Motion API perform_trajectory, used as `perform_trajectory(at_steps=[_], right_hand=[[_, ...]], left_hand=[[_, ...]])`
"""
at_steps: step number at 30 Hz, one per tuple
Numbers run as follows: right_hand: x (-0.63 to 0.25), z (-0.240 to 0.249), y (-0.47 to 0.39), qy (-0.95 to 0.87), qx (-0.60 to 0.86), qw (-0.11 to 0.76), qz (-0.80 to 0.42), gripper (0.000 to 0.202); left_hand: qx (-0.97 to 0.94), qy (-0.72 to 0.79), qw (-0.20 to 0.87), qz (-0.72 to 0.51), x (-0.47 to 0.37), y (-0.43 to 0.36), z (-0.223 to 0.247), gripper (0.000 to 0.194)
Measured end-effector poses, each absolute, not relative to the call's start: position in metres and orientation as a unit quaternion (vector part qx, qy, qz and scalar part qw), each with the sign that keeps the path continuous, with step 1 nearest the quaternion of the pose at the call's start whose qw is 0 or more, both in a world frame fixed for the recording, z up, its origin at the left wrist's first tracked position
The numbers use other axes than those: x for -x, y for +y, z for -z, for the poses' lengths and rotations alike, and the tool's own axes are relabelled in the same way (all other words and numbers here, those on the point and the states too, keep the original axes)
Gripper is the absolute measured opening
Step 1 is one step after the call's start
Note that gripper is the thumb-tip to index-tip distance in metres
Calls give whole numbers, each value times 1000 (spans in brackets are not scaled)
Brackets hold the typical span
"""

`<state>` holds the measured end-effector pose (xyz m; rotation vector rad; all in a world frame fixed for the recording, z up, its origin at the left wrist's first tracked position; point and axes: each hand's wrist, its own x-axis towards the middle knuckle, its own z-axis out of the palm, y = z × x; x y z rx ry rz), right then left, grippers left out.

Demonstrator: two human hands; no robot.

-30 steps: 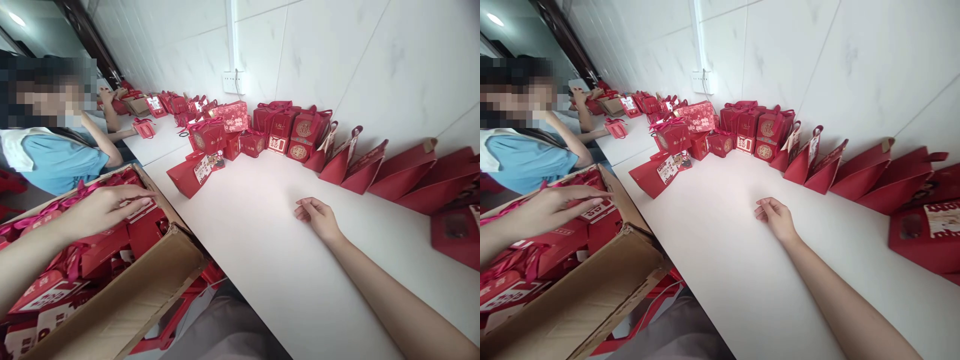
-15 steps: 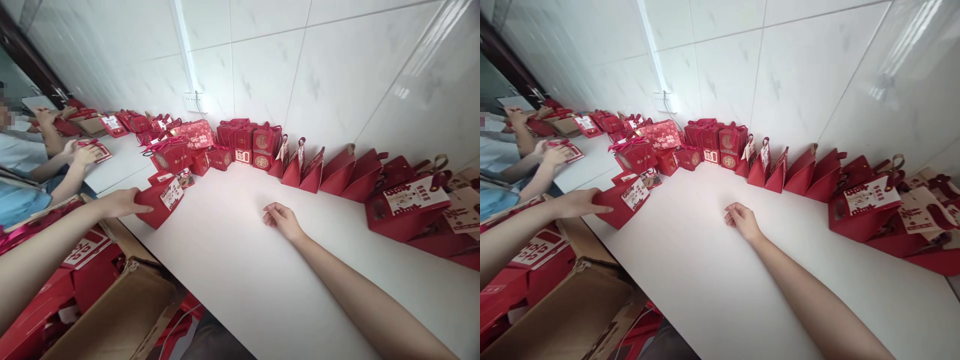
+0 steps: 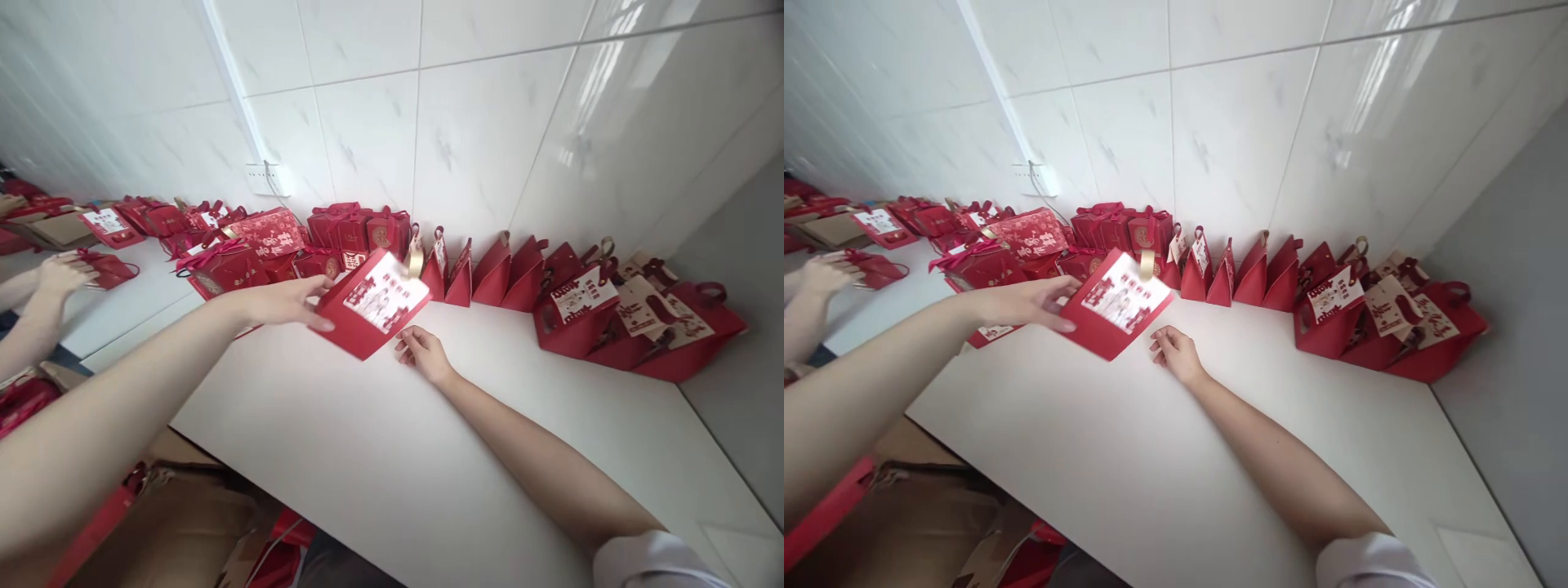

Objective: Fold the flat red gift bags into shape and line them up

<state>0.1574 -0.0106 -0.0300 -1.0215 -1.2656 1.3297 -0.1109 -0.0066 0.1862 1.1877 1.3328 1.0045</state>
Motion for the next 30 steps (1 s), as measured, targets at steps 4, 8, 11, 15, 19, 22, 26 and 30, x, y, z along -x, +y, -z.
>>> perform_trajectory(at_steps=[4,8,11,15,19,22,26,30], right_hand=[[-160,28,-8,-506,437,523,-529,43],[-167,26,-6,-488,448,580,-474,55],[-173,25,-2,-515,427,596,-443,62],[-174,25,4,-513,388,604,-471,71],[-172,26,6,-522,403,614,-433,65],[-171,26,6,-537,409,614,-410,58],[-172,24,8,-536,387,617,-428,53],[-174,24,11,-534,381,619,-431,50]], left_hand=[[-605,514,567,-219,62,40,-158,81],[-607,445,608,-253,44,57,-98,71],[-557,407,654,-311,39,52,-52,65],[-545,398,624,-393,30,41,-9,64],[-542,402,568,-471,13,37,8,67],[-557,405,531,-493,4,36,11,66],[-578,423,495,-491,6,35,13,62],[-603,454,449,-479,9,35,14,61]])
